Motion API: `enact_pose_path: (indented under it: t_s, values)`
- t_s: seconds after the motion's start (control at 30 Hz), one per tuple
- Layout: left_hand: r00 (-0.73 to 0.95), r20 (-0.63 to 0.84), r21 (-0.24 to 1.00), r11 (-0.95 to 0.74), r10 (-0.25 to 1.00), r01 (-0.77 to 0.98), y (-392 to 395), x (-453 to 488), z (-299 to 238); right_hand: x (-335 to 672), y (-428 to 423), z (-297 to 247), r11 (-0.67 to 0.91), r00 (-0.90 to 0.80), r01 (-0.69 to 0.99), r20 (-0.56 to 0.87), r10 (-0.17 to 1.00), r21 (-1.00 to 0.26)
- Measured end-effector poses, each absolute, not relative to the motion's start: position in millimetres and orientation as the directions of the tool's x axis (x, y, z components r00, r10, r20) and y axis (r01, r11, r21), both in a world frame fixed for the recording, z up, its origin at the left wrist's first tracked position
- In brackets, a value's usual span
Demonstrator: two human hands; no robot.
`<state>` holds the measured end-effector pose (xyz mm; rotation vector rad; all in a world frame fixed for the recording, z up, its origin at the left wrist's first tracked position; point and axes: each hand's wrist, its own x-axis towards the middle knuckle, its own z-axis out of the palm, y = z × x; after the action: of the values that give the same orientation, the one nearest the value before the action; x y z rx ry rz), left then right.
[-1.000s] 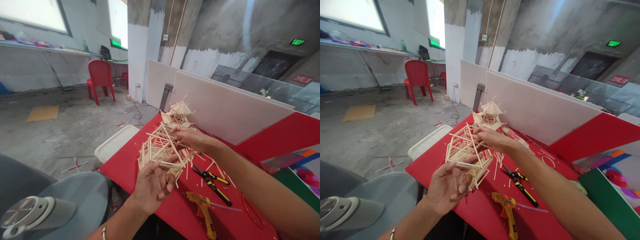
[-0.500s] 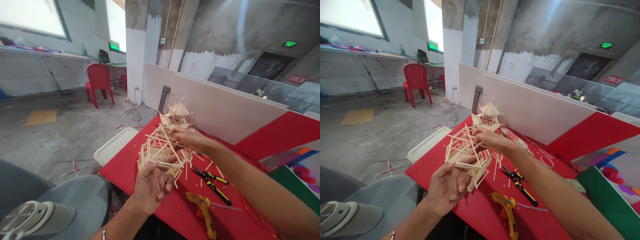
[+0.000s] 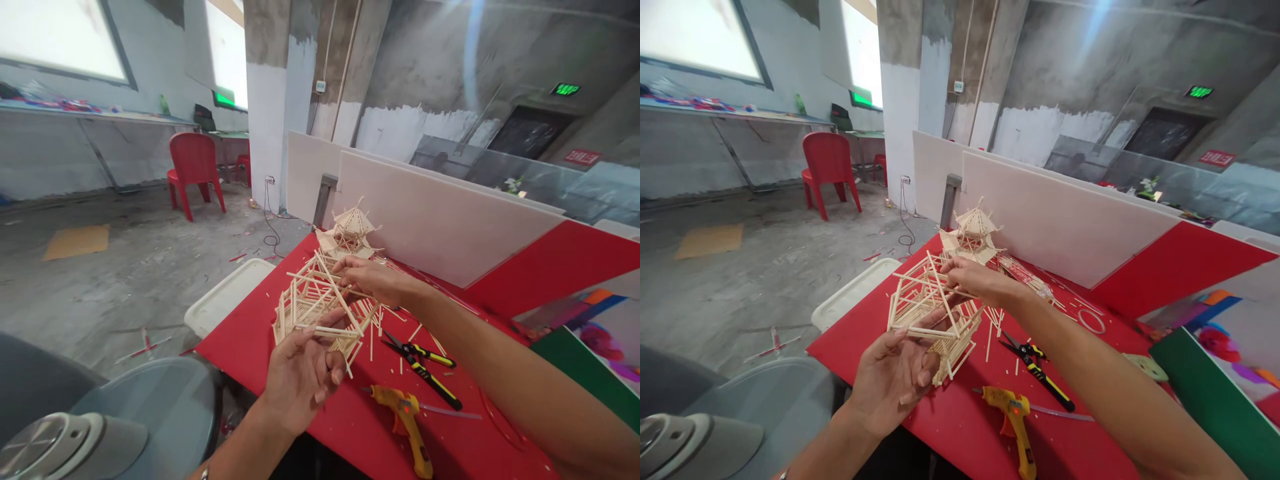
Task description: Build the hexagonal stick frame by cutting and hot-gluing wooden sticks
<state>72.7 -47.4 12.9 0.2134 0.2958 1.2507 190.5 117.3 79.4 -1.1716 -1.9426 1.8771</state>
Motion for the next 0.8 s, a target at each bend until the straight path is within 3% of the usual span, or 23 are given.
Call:
enact_pose_path:
  t_s: [0.2, 0.43, 0.8]
  values:
    - [0.243, -0.172, 0.363, 0.291, 0.954, -0.885, -48.7, 74.3, 13.6, 189.1, 117.1, 81.6, -0.139, -0.671, 0.378, -0.375, 0.64, -0.915]
    - [0.237, -0.156, 0.439, 0.282, 0.959, -0.853, -48.5, 71.9, 11.8, 187.5, 113.1, 91.2, -0.121, -0.705, 0.359, -0.354, 0.614, -0.925]
    - [0.26, -0.132, 0.461, 0.291, 0.957, -0.838, -45.6, 69.4, 18.0, 187.8, 123.4, 88.6, -0.047, -0.731, 0.408, -0.357, 0.582, -0.912]
